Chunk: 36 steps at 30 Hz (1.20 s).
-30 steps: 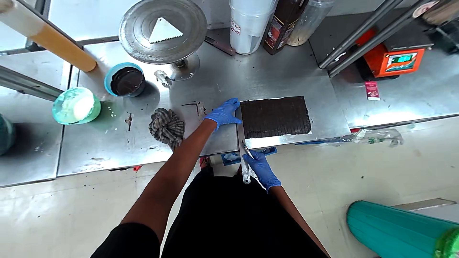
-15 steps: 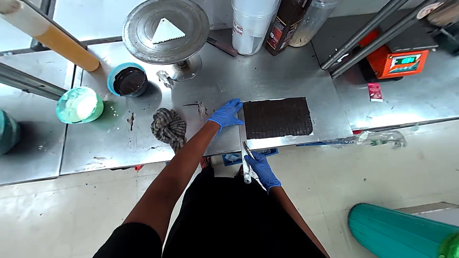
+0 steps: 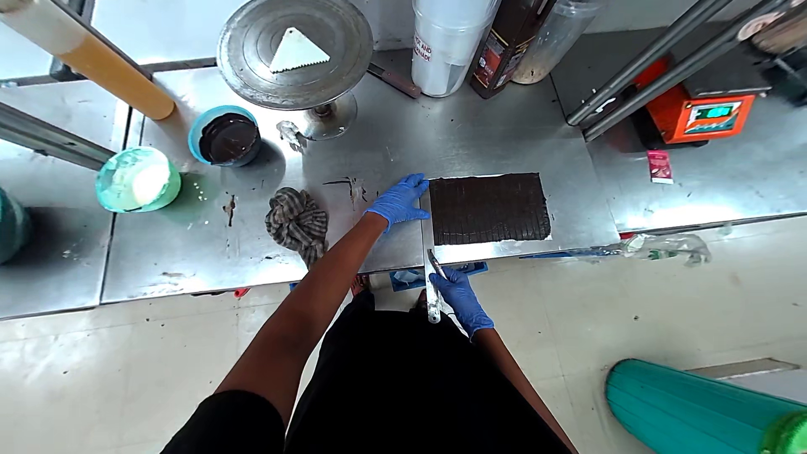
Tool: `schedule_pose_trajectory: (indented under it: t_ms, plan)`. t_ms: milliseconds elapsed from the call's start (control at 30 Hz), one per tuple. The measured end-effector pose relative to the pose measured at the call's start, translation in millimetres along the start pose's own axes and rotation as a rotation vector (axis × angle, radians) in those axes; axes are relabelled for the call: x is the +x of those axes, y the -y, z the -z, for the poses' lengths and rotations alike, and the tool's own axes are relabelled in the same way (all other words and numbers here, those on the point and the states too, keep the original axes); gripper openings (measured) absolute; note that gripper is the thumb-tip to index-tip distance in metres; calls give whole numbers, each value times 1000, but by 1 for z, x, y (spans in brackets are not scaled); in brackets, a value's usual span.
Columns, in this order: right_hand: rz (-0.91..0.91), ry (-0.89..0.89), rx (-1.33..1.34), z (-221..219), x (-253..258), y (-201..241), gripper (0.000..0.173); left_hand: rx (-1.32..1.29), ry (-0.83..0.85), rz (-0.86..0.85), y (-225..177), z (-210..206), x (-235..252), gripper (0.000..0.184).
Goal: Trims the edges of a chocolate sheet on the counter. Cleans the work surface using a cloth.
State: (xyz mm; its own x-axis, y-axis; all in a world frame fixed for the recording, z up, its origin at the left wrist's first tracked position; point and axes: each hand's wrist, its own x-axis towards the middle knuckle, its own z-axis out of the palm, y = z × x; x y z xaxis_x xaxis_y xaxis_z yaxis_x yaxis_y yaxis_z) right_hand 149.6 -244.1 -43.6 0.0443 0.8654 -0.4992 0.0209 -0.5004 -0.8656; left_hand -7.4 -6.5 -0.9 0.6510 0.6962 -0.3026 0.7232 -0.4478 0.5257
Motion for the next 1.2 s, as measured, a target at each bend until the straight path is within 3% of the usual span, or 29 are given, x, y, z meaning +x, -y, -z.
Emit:
schedule_pose_trajectory:
  t_ms: [400, 567, 700, 833, 1000, 1200]
  plan:
    - [-16, -11, -10, 0, 0, 2, 18, 20, 5, -26, 5, -1, 1, 88]
    - [118, -229, -12, 3, -16, 7, 24, 17, 12, -14, 3, 1, 1, 89]
    - [153, -349, -293, 5, -25, 39, 39, 21, 16, -8, 1, 1, 1, 89]
    - [202, -344, -600, 3, 15, 76, 46, 33, 23, 7, -2, 3, 2, 88]
    - [178, -362, -709, -7, 83, 116, 43, 9, 22, -1, -2, 4, 3, 88]
    - [124, -319, -792, -16, 114, 131, 43, -11, 3, -23, -1, 3, 4, 90]
